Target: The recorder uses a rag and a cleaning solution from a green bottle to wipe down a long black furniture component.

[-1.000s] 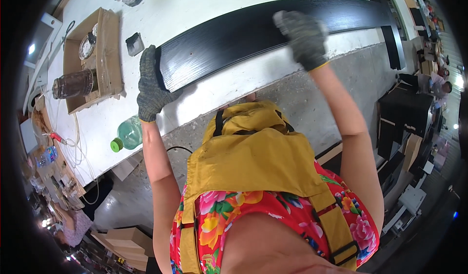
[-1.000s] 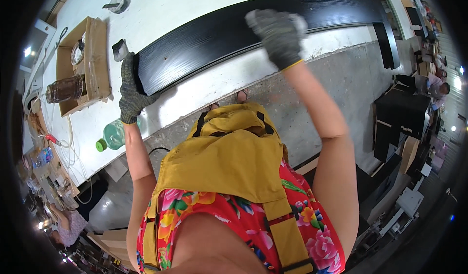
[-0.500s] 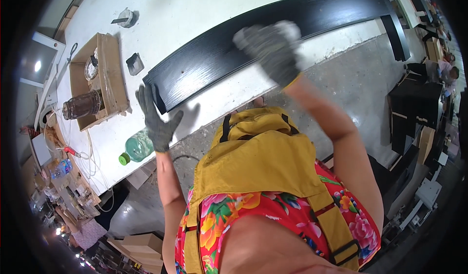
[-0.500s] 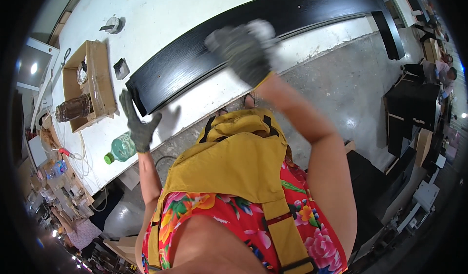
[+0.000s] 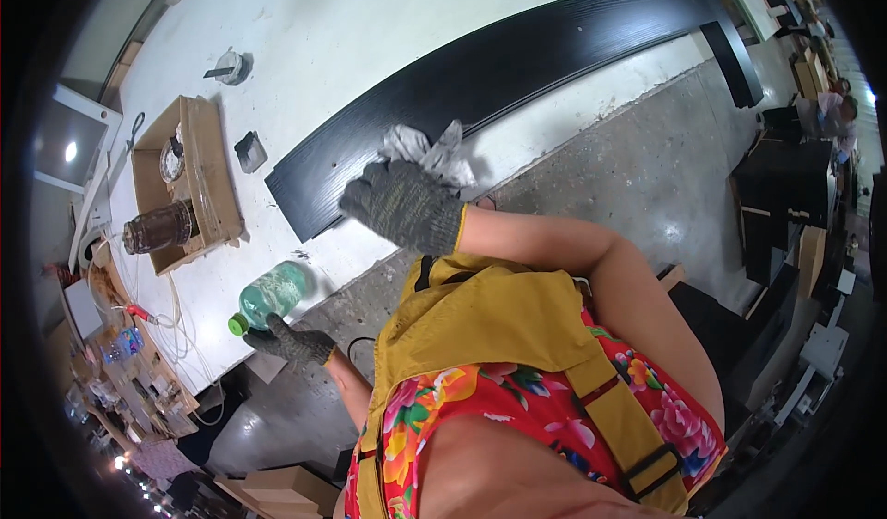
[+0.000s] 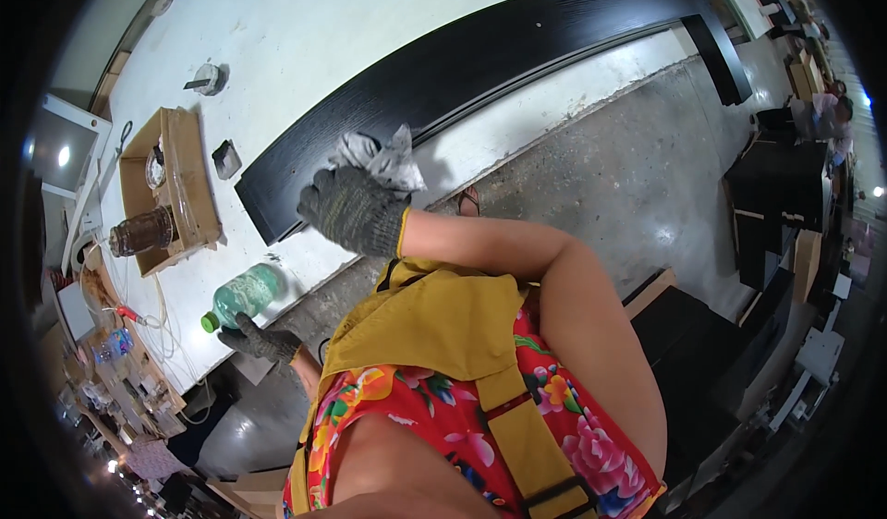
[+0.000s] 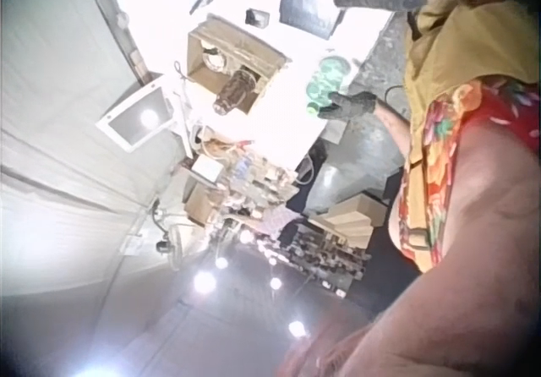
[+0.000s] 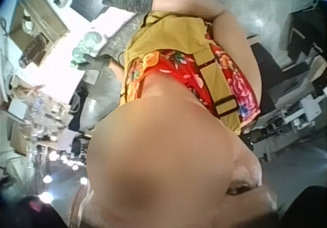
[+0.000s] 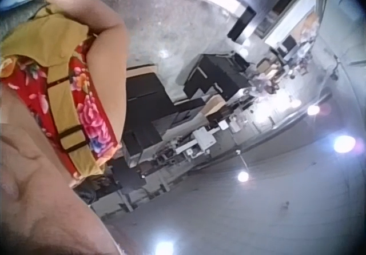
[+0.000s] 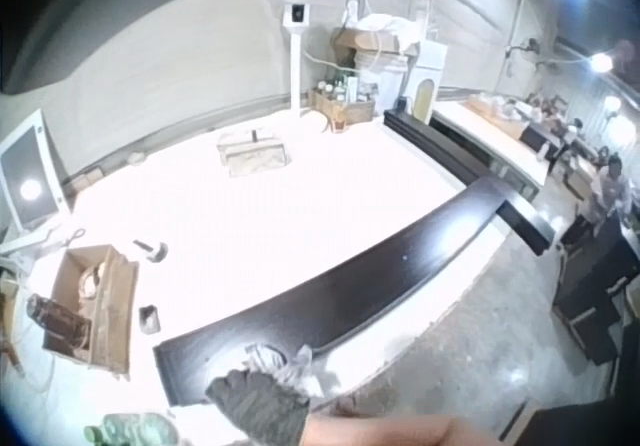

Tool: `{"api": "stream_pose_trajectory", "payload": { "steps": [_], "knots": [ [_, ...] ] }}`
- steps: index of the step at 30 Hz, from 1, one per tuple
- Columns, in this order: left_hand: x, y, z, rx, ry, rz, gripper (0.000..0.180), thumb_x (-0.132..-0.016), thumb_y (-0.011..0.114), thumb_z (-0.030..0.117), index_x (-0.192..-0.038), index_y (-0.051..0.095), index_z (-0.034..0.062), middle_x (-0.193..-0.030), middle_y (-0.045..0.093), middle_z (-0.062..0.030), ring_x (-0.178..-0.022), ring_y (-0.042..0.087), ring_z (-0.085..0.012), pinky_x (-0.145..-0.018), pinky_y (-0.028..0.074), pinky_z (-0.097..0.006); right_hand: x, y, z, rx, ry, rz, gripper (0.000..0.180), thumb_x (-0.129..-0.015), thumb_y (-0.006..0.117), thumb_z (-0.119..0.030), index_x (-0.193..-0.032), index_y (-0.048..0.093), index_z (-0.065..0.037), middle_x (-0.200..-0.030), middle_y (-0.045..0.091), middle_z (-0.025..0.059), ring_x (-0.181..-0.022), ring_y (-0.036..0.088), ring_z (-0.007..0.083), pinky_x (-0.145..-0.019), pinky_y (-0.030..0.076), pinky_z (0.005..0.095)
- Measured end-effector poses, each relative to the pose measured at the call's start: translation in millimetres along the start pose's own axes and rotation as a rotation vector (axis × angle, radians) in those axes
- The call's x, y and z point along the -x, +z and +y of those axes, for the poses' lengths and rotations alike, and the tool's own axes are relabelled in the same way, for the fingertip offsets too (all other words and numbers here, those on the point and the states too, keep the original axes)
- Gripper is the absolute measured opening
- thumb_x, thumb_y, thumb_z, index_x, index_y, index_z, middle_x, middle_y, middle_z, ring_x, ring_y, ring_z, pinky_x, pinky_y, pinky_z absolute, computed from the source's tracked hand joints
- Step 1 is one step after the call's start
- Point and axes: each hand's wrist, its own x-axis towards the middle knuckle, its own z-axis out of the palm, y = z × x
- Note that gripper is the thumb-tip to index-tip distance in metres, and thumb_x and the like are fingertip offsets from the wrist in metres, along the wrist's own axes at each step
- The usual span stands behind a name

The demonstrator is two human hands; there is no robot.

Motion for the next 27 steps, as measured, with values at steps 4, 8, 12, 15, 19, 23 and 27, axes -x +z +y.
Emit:
{"api": "stream_pose_trajectory", "payload": {
  "steps": [4,8,12,15,19,23,27],
  "knots": [
    [-29.7,11.8,0.3,0.094,-0.121,-0.194,0.063,-0.089,0.073,0.017,-0.143,0.045,0.0001,-0.136,0.055,-0.0142,-0.12,0.055,-0.0267,-0.105,0.044,-0.042,34.7,-16.2,28.2,-0.246,0.01,0.092,0.039,-0.084,0.063,-0.018,-0.123,0.064,-0.022,-0.117,0.063,0.0002,-0.105,0.06,0.0202,-0.097,0.047,0.0422],
    [-55.6,16.9,-6.6,0.143,-0.064,-0.251,0.049,-0.092,0.069,0.018,-0.134,0.054,-0.0019,-0.128,0.06,-0.0131,-0.113,0.058,-0.0251,-0.099,0.048,-0.04,89.0,17.7,68.6,-1.155,0.193,0.36,0.031,-0.096,0.06,-0.017,-0.126,0.062,-0.009,-0.114,0.066,0.0071,-0.094,0.064,0.0171,-0.085,0.055,0.0315],
    [-63.4,27.1,1.8,0.105,0.052,-0.267,0.034,-0.096,0.063,0.016,-0.122,0.064,-0.0052,-0.116,0.067,-0.013,-0.105,0.062,-0.0238,-0.095,0.05,-0.038,149.7,32.0,89.2,-1.493,0.44,0.514,0.029,-0.095,0.063,-0.012,-0.122,0.065,-0.002,-0.119,0.067,0.0099,-0.108,0.065,0.0226,-0.095,0.054,0.0338],
    [-67.3,25.9,5.1,0.012,0.094,-0.329,0.032,-0.097,0.061,0.015,-0.119,0.065,-0.0069,-0.111,0.069,-0.0129,-0.102,0.064,-0.0233,-0.094,0.051,-0.036,168.1,47.8,86.1,-0.779,0.389,0.542,0.034,-0.094,0.063,-0.008,-0.127,0.061,0.001,-0.125,0.065,0.0122,-0.114,0.063,0.022,-0.1,0.052,0.0348],
    [-61.8,21.1,6.5,0.075,0.055,-0.487,0.033,-0.099,0.058,0.02,-0.116,0.065,-0.0072,-0.111,0.069,-0.0142,-0.102,0.064,-0.0231,-0.094,0.05,-0.036,176.4,59.0,83.0,-1.082,0.496,0.501,0.044,-0.093,0.064,-0.008,-0.135,0.054,0.002,-0.129,0.063,0.0138,-0.116,0.063,0.0208,-0.102,0.051,0.0336],
    [-19.1,33.4,66.3,0.177,0.025,-0.715,0.048,-0.099,0.05,0.036,-0.119,0.062,-0.0062,-0.113,0.067,-0.0178,-0.103,0.063,-0.0276,-0.096,0.049,-0.041,181.0,53.2,84.7,-1.112,0.509,0.491,0.045,-0.099,0.057,-0.011,-0.14,0.048,0.003,-0.137,0.058,0.0137,-0.125,0.058,0.0206,-0.107,0.049,0.035],
    [9.1,72.7,101.4,0.54,-0.222,-1.064,0.054,-0.086,0.063,0.036,-0.119,0.061,-0.0064,-0.115,0.065,-0.0229,-0.108,0.063,-0.0333,-0.098,0.048,-0.044,169.2,52.9,92.7,-1.358,0.544,0.454,0.046,-0.101,0.049,-0.007,-0.145,0.042,0.003,-0.147,0.05,0.0128,-0.131,0.053,0.0189,-0.11,0.045,0.0316]
  ]
}}
